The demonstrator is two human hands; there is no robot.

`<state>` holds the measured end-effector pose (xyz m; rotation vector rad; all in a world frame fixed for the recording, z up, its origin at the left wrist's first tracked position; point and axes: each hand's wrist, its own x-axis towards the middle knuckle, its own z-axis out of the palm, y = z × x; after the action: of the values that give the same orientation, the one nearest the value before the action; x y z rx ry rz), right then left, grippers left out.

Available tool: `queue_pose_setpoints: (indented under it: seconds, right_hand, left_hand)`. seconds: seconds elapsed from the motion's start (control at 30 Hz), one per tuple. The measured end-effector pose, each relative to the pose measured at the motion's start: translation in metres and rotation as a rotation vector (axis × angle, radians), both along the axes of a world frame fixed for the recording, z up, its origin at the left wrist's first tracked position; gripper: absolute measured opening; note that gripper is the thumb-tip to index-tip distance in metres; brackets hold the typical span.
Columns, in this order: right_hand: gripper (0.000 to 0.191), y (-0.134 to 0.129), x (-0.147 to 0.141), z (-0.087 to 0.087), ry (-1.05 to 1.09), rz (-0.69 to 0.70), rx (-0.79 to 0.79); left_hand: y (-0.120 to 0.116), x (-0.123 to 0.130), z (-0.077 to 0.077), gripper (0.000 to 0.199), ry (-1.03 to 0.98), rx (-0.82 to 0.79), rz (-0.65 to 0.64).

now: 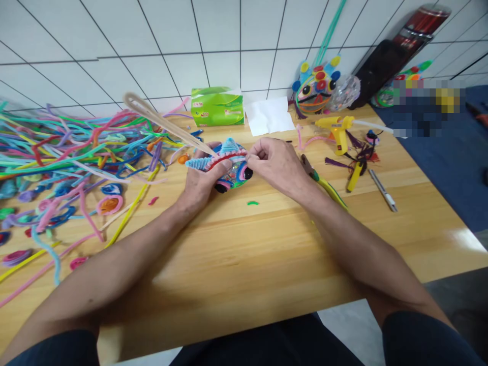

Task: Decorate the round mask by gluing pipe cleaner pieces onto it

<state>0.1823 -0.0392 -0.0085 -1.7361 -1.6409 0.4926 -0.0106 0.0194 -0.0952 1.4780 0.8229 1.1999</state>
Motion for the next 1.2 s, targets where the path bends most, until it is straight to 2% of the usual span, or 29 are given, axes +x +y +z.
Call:
queue_pose_setpoints:
  seconds: [0.13,0.23,0.33,0.47,0.7,0.9,1.07,1.2]
  right_hand:
    - [0.008,-0.005,-0.009,-0.002,-0.180,-0.062,0.035]
    - [0.014,-0.009,-0.017,-0.004,-0.338,-0.103,0.032]
    - [0.018,-0.011,-0.023,-0.007,-0.456,-0.124,0.024]
    - [0.021,-0.012,-0.025,-0.011,-0.524,-0.130,0.095]
    - [0.019,-0.013,-0.024,-0.015,-0.538,-0.156,0.146]
    - [0.014,-0.015,-0.022,-0.015,-0.536,-0.144,0.233]
    - [0.009,-0.019,-0.016,-0.002,-0.322,-0.049,0.283]
    - [0.019,-0.023,0.011,0.011,-0.220,-0.130,0.267]
  left_hand:
    - [-0.011,0.003,0.017,0.059,0.046,0.045,0.075]
    - [-0.021,0.006,0.027,0.054,0.067,0.075,0.102]
    - [-0.026,0.008,0.030,0.057,0.074,0.109,0.136]
    - [-0.028,0.007,0.030,0.059,0.099,0.171,0.174]
    - [-0.026,0.007,0.025,0.057,0.135,0.228,0.283]
    - [-0.024,0.010,0.018,0.052,0.121,0.250,0.261]
    - [-0.019,0.010,0.016,0.059,0.054,0.171,0.240]
    - [-0.017,0.009,0.021,0.055,-0.007,0.117,0.229]
